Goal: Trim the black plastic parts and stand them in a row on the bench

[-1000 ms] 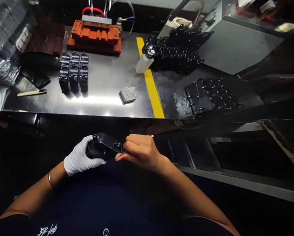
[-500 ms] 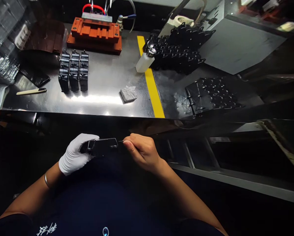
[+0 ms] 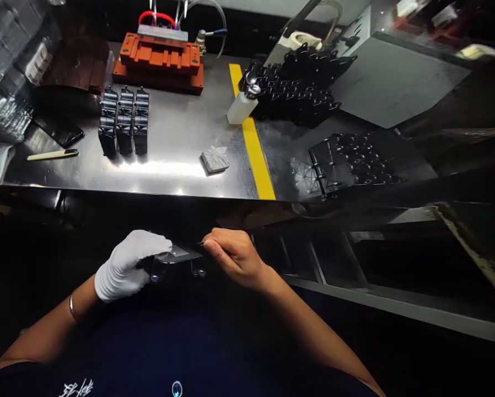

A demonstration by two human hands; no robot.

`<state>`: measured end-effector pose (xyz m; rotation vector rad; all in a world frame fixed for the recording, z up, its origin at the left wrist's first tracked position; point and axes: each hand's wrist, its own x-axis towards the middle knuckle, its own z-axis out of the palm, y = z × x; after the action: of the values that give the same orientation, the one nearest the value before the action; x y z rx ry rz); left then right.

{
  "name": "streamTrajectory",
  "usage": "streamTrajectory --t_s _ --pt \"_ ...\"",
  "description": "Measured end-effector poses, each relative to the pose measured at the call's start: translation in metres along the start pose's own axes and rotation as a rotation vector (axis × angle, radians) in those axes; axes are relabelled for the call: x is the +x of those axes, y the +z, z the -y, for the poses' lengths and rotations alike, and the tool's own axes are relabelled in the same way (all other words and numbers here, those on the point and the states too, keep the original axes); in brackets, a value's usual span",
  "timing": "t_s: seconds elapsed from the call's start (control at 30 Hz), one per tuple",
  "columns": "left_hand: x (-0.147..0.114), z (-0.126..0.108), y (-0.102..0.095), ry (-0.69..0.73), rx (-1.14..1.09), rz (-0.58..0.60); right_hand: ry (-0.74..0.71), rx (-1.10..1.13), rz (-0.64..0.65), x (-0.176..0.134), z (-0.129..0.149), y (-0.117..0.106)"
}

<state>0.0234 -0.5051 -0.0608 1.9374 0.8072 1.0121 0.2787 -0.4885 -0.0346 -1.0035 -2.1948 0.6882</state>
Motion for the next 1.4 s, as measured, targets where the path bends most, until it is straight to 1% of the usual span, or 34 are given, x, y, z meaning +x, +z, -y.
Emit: streamTrajectory --t_s 0.07,0.17,0.23,0.3,0.37,0.43,0.47,0.53,0.67,0.77,0.9,1.1,1.17,1.2,1.3,1.33,1.37,1.4 --pt "0.003 0.000 -0.002 0.003 -0.002 -0.017 0.020 0.086 0.096 -0.001 0.002 -0.005" --pt "0.006 0.000 -0.005 -0.079 0.009 0.051 0.012 0.147 0.266 -0.003 0.004 -0.010" --pt "0.007 0.000 -0.007 -0.126 -0.015 0.062 -0.019 0.175 0.295 -0.003 0.004 -0.012" --pt "0.006 0.002 -0.009 -0.214 -0.114 0.040 -0.070 0.151 0.233 0.000 0.004 -0.012" --pt "0.005 0.004 -0.009 -0.406 -0.290 0.051 -0.135 0.051 0.122 0.006 0.005 -0.011" --pt "0.005 0.009 -0.009 -0.610 -0.480 0.101 -0.218 -0.076 0.039 0.014 0.007 -0.009" --pt "0.006 0.011 -0.009 -0.674 -0.550 0.128 -0.257 -0.125 0.024 0.018 0.008 -0.008" --pt "0.007 0.015 -0.008 -0.733 -0.614 0.171 -0.321 -0.172 0.041 0.025 0.010 -0.006" --pt "0.008 0.019 -0.005 -0.750 -0.621 0.189 -0.367 -0.222 0.070 0.030 0.009 -0.003" --pt "0.010 0.018 -0.002 -0.752 -0.626 0.167 -0.368 -0.263 0.012 0.028 0.006 0.001" --pt "0.013 0.014 0.000 -0.758 -0.646 0.129 -0.328 -0.266 -0.083 0.024 0.002 0.007" --pt "0.015 0.012 0.007 -0.778 -0.733 0.097 -0.315 -0.219 -0.098 0.025 0.002 0.009" --pt "0.013 0.015 0.007 -0.774 -0.714 0.106 -0.295 -0.180 -0.051 0.024 0.002 0.007" --pt "0.012 0.016 0.005 -0.772 -0.695 0.120 -0.276 -0.145 0.002 0.023 0.001 0.006" --pt "0.013 0.020 -0.009 -0.761 -0.617 0.166 -0.229 0.074 0.241 0.017 -0.004 0.001" --pt "0.016 0.020 -0.016 -0.752 -0.580 0.185 -0.203 0.173 0.296 0.016 -0.006 0.000" --pt "0.019 0.019 -0.022 -0.735 -0.531 0.213 -0.162 0.262 0.310 0.015 -0.007 0.000" --pt "0.024 0.017 -0.028 -0.712 -0.467 0.252 -0.102 0.330 0.291 0.015 -0.008 0.001"
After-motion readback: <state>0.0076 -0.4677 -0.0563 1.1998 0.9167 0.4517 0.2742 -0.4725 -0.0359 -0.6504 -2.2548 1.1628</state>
